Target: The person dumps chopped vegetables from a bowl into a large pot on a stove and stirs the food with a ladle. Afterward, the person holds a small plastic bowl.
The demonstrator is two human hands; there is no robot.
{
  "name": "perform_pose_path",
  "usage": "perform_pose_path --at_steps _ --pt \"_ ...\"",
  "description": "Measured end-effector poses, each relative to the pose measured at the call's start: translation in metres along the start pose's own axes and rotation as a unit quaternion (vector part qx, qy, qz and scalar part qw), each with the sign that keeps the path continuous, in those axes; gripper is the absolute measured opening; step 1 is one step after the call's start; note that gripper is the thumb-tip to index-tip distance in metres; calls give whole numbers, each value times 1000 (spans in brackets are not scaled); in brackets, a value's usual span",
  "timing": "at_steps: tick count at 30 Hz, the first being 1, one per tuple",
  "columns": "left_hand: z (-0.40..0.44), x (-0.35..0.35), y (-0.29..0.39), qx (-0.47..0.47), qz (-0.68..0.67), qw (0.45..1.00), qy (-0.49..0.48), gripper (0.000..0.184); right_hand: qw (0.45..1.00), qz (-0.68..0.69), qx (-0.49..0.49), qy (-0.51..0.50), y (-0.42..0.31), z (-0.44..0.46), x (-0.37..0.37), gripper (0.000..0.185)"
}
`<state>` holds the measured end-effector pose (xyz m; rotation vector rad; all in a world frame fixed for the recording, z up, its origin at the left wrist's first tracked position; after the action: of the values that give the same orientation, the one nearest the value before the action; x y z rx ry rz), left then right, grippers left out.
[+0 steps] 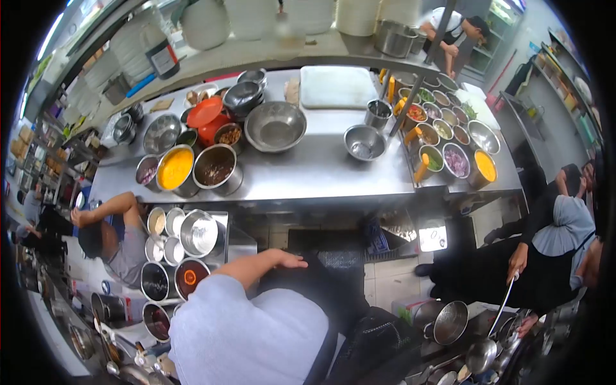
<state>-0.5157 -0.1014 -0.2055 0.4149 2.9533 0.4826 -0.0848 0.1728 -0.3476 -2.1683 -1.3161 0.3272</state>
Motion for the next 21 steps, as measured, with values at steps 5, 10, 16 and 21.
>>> perform_pose_path --at_steps 5,10,16,21 --pt "87 47 85 -107 367 915 126 70 999 -8 29 34 -28 40 38 19" --pt "68 74 215 -285 386 876 51 72 967 98 183 146 -226 41 95 25" --pt "22 130 294 -368 419 825 -91 67 950 199 141 196 -219 64 10 26" --pt "8 161 320 -363 426 804 -201 70 954 229 -65 180 -82 33 -126 17"
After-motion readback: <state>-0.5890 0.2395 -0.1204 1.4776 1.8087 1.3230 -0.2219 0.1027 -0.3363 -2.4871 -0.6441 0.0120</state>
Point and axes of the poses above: each hand's wrist, its own z-axis towards the middle knuckle, its own x-axis out of the back of the hand, y = z × x, the point moved 8 cm from there along z, towards the middle knuckle, and after that the axes turned 12 degrees about -y, right-handed, at the moved point
